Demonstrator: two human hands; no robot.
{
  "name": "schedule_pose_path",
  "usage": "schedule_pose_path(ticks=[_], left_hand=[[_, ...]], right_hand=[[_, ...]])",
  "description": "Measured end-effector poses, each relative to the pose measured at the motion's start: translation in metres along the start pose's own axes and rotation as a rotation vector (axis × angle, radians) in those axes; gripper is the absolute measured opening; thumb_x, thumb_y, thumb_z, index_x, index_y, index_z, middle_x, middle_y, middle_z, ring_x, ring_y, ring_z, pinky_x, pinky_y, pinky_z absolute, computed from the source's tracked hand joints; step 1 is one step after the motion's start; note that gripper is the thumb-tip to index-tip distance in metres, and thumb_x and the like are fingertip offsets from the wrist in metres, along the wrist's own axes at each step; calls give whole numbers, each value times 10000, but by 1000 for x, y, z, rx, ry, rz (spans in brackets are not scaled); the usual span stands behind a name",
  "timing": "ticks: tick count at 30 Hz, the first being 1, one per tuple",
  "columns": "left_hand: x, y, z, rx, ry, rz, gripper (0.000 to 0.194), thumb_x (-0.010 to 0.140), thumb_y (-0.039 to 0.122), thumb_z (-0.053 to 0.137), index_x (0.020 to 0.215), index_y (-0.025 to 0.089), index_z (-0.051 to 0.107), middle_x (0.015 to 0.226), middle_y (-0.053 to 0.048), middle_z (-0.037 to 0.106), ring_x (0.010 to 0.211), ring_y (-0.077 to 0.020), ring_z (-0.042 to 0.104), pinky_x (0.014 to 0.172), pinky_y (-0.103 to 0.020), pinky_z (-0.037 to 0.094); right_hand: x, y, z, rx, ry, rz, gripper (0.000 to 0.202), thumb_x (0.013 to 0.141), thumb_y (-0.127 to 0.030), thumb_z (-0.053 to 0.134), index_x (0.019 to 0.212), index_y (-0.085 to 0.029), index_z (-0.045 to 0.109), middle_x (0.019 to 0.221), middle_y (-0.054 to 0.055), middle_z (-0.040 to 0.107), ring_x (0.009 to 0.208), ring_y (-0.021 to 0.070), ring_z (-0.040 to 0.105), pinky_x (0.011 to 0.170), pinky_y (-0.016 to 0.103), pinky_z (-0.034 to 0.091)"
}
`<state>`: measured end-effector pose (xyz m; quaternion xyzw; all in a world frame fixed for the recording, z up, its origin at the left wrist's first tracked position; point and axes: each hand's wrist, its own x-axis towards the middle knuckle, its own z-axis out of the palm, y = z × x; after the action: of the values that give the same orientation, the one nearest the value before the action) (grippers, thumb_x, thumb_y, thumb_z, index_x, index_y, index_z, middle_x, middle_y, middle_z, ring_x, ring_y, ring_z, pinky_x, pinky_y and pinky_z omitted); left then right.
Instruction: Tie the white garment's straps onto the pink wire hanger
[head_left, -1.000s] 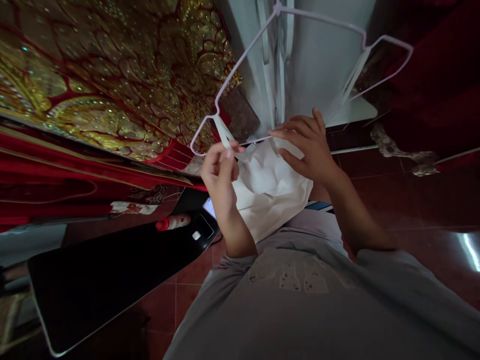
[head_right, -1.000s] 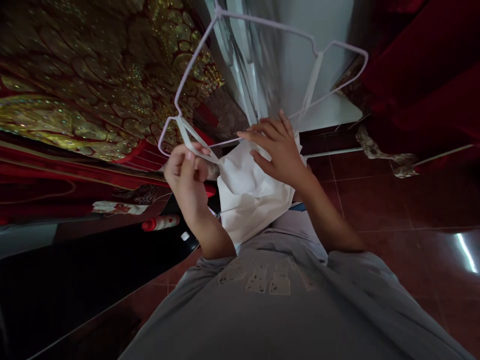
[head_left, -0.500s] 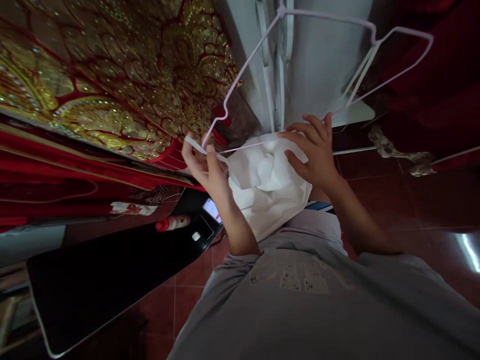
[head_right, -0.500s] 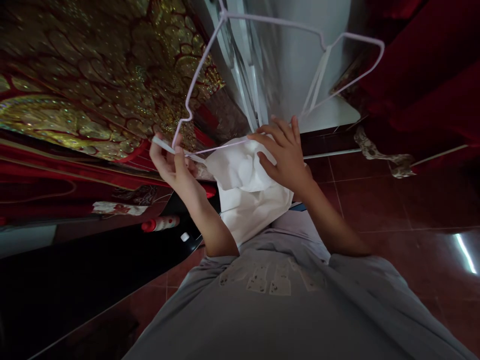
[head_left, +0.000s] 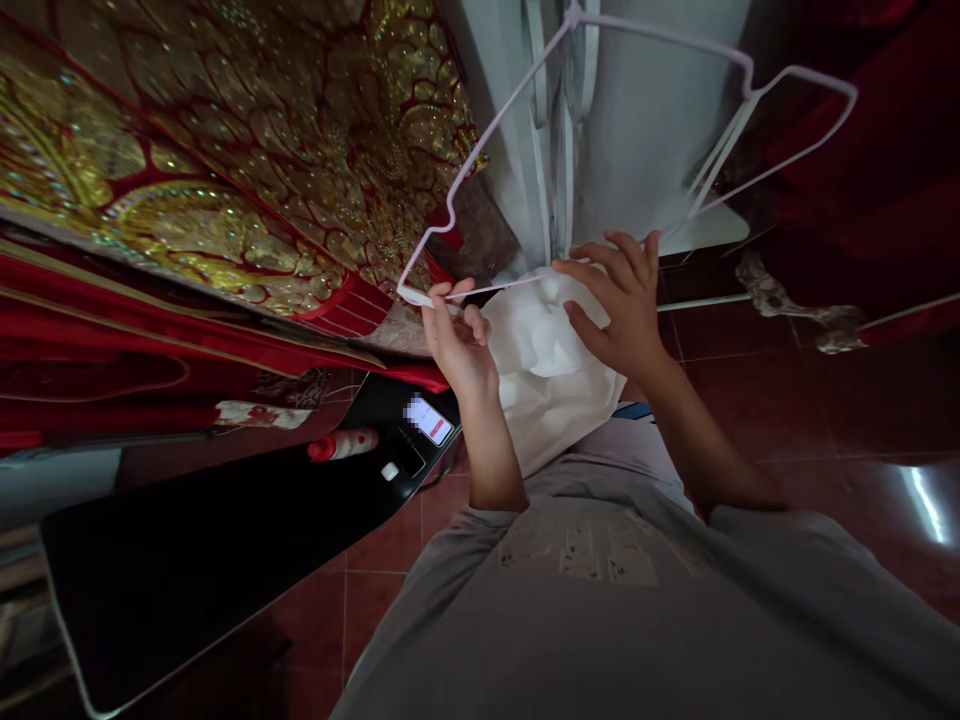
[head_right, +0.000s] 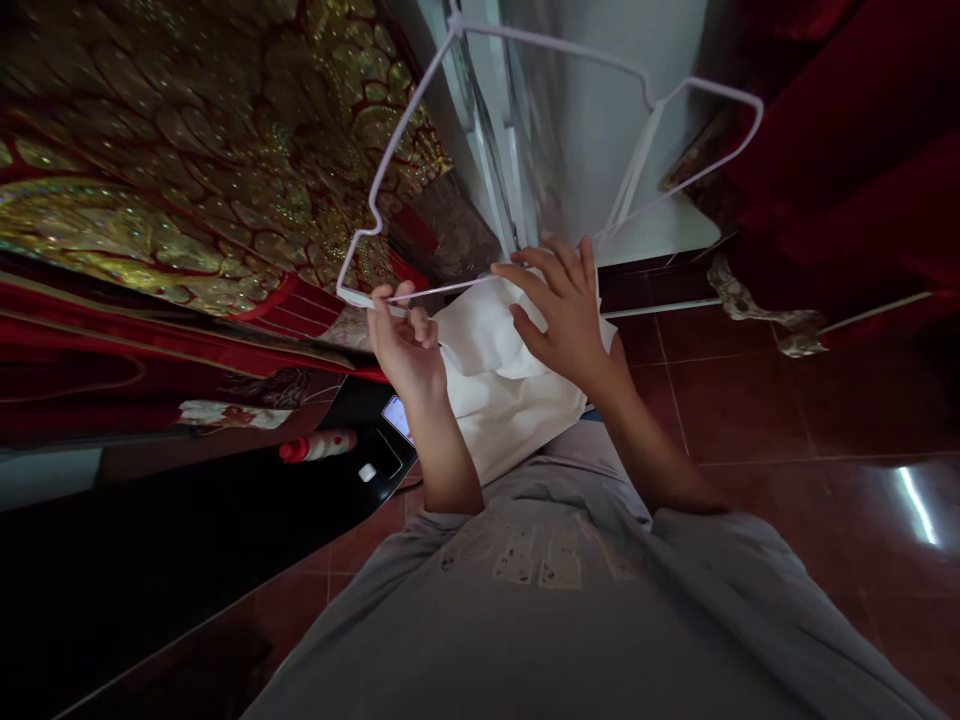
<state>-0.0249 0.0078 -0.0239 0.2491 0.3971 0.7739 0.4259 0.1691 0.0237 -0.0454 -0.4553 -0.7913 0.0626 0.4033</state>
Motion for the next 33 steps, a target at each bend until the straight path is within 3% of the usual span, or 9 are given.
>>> schedule_pose_path(ticks=[6,9,17,20,23,25,27,30,33], left_hand=[[7,-7,-9,91,135,209,309,1054,418,460,983,183,646,868,-35,753,429,-44,336,429,-232,209],[10,-6,-15,191,160,199,335,1043,440,479,954,178,668,849,-31,755,436,-44,354,432,-226,234],[-17,1,9,80,-238,8,288,943,502,653,964,216,685,1021,-50,783,451,-57,478,424,-232,335],[-18,-2,14,103,-242,13,320,958,532,617,893,218,611,985,-36,768,444,-57,464,429,-230,353],[-13,-4,14,82,-224,51,312,980,488,598,858,201,585,932,-38,762,439,-48,435,434,-220,338],[-9,-5,14,53,-231,63,305,981,451,610,832,187,582,887,-38,759,429,-41,416,431,-214,314],[-7,-6,15,39,-236,73,313,971,443,631,811,180,575,842,-33,753,417,-37,401,421,-210,290],[-6,-8,17,67,-206,96,335,972,466,631,805,183,565,794,-15,737,402,-30,372,411,-205,263],[-7,-10,18,126,-150,86,339,991,478,601,821,187,568,764,3,723,396,-25,336,410,-201,247]], right_hand=[[-1,-4,5,13,-9,-11,445,1007,-448,443,1445,-397,505,1441,18,577,1479,308,417,1275,677,196],[-2,-5,9,36,-1,-22,458,1004,-462,451,1456,-395,493,1449,21,574,1476,308,423,1274,670,202],[5,-11,5,104,69,-62,434,983,-432,530,1415,-397,547,1398,22,613,1418,307,489,1250,683,253],[5,-8,-6,174,230,2,332,964,-396,573,1286,-374,645,1289,19,653,1304,265,580,1206,593,383],[-1,5,-14,225,525,162,233,928,-386,626,1145,-321,684,1141,45,634,1081,219,630,953,443,554],[-5,16,-15,256,612,263,204,910,-356,648,1108,-305,648,1081,47,618,900,179,611,780,372,553],[-6,24,-13,334,524,366,202,870,-315,685,1060,-301,616,1031,24,637,761,141,576,695,335,523],[-3,28,-11,474,343,462,198,791,-268,730,942,-273,602,948,-22,661,703,114,580,662,305,498],[4,24,-13,522,358,462,154,777,-276,745,846,-248,611,839,-33,647,692,108,580,654,288,483]])
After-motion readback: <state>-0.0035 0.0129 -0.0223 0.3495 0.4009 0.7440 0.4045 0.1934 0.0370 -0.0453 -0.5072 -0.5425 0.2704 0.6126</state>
